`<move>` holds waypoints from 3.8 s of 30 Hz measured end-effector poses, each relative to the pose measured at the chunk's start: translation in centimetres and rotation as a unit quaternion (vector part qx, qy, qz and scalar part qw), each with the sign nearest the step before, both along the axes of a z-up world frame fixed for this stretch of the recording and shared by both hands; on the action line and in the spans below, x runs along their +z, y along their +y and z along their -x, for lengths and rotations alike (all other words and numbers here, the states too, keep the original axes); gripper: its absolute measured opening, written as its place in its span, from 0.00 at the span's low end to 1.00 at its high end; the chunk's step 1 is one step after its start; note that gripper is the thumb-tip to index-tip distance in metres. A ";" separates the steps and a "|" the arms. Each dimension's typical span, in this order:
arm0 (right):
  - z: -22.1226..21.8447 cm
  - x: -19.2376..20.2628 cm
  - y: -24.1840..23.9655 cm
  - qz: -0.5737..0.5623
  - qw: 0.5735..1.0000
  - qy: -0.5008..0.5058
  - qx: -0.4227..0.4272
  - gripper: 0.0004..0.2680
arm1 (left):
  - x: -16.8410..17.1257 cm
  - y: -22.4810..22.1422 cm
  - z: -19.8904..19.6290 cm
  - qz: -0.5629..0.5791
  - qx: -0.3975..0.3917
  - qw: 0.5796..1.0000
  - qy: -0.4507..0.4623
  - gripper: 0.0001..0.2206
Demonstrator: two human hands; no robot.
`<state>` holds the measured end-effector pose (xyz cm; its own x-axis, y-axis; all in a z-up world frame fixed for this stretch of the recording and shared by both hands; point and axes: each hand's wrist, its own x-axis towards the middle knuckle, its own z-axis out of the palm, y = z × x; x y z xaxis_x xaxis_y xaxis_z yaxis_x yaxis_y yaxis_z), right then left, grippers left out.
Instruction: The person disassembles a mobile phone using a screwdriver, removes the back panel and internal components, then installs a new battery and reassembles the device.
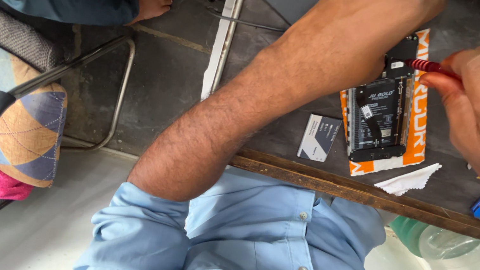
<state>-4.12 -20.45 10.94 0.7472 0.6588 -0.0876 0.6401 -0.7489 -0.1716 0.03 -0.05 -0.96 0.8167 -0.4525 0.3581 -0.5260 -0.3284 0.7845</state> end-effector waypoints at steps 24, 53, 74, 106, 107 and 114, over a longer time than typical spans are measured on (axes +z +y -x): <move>-0.7 -1.0 0.0 0.114 0.993 -0.022 0.029 0.08 | -2.3 -0.8 -0.2 0.009 -0.011 1.000 -0.016 0.17; 1.5 -0.8 0.2 0.097 0.993 -0.039 -0.050 0.12 | -1.4 -0.5 -0.1 -0.009 -0.011 1.000 -0.022 0.18; 13.1 -8.9 -10.5 -0.477 0.735 -0.105 -0.470 0.04 | 5.6 0.1 -0.8 -0.089 -0.099 0.984 0.120 0.28; 6.3 -8.8 -12.1 -0.326 0.825 -0.170 -0.429 0.04 | 6.4 -0.4 -0.7 -0.096 -0.080 0.980 0.154 0.27; 6.5 -8.9 -12.3 -0.332 0.824 -0.171 -0.425 0.04 | 6.4 -0.3 -0.7 -0.095 -0.080 0.979 0.159 0.27; 9.0 -7.3 -12.0 -0.540 0.675 -0.054 -0.500 0.08 | 6.0 0.0 -0.8 -0.111 -0.086 0.978 0.152 0.28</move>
<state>-13.12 -32.47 3.61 0.8290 -0.5436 0.1313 -0.0395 -0.2911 -0.9559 0.84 -0.01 5.03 0.7746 -0.6324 -0.0118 -0.3425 -0.4350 0.8328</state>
